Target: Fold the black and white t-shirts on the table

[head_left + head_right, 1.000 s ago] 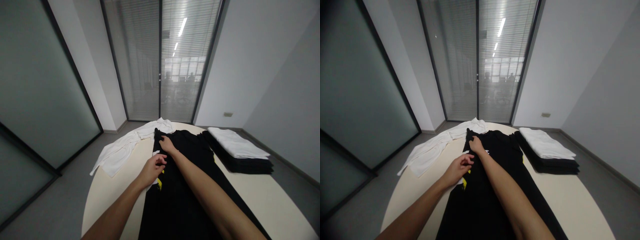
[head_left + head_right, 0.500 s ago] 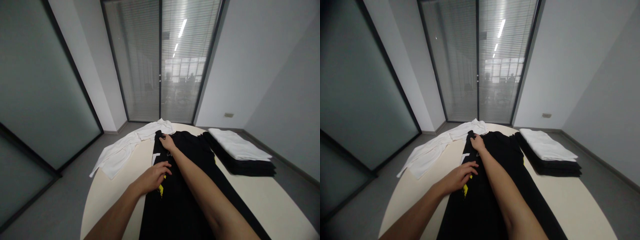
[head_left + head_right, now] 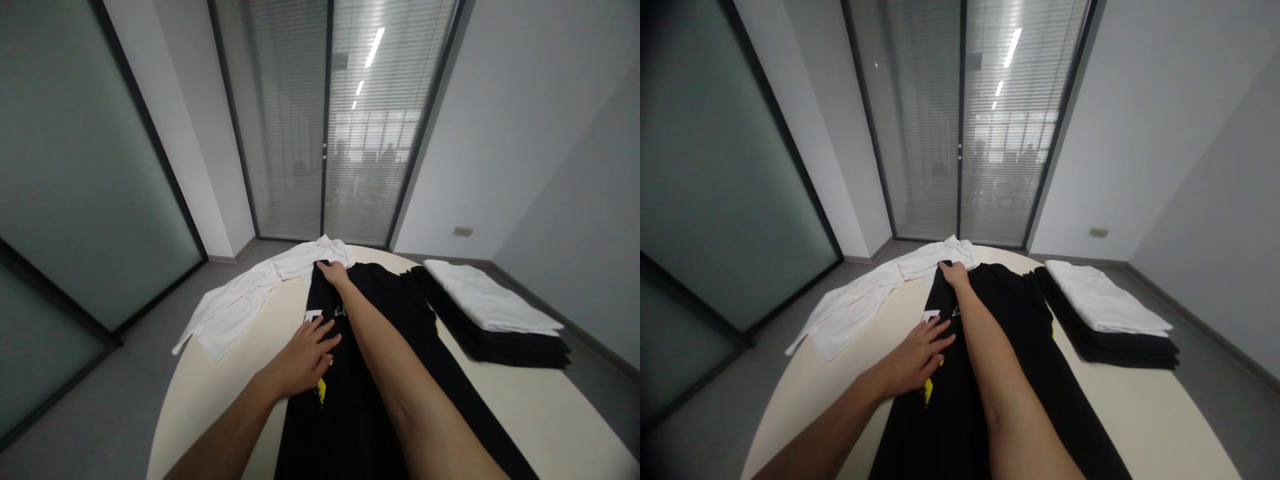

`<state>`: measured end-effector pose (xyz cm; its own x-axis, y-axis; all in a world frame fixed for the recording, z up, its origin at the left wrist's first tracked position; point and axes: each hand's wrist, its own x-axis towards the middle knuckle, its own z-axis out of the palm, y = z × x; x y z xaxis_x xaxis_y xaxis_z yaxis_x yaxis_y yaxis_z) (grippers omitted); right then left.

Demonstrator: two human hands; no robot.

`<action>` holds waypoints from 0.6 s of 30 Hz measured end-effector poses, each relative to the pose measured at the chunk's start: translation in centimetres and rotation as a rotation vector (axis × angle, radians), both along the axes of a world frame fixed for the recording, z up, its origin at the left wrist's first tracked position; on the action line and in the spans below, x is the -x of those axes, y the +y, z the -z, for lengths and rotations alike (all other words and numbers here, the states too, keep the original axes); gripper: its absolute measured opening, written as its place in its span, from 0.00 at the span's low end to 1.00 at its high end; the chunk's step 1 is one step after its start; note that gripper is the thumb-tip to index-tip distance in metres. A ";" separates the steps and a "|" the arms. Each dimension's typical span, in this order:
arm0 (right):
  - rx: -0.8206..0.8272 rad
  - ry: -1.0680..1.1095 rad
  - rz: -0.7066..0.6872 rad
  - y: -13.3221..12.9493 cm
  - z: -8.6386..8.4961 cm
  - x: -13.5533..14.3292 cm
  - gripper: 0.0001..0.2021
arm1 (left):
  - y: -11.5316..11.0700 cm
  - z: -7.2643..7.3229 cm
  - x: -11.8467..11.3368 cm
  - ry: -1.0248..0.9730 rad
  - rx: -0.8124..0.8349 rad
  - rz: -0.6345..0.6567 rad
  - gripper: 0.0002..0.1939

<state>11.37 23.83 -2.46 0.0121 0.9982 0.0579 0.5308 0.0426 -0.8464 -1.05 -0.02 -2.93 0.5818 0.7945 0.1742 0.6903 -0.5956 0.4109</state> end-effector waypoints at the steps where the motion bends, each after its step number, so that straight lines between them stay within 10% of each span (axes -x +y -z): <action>1: 0.010 0.012 0.008 0.3 -0.1 0.2 0.18 | 0.0 0.0 0.0 0.005 0.001 0.001 0.26; 18: -0.048 0.317 -0.028 0.0 0.2 -0.4 0.32 | -0.2 -0.2 -0.3 -0.055 0.011 -0.031 0.29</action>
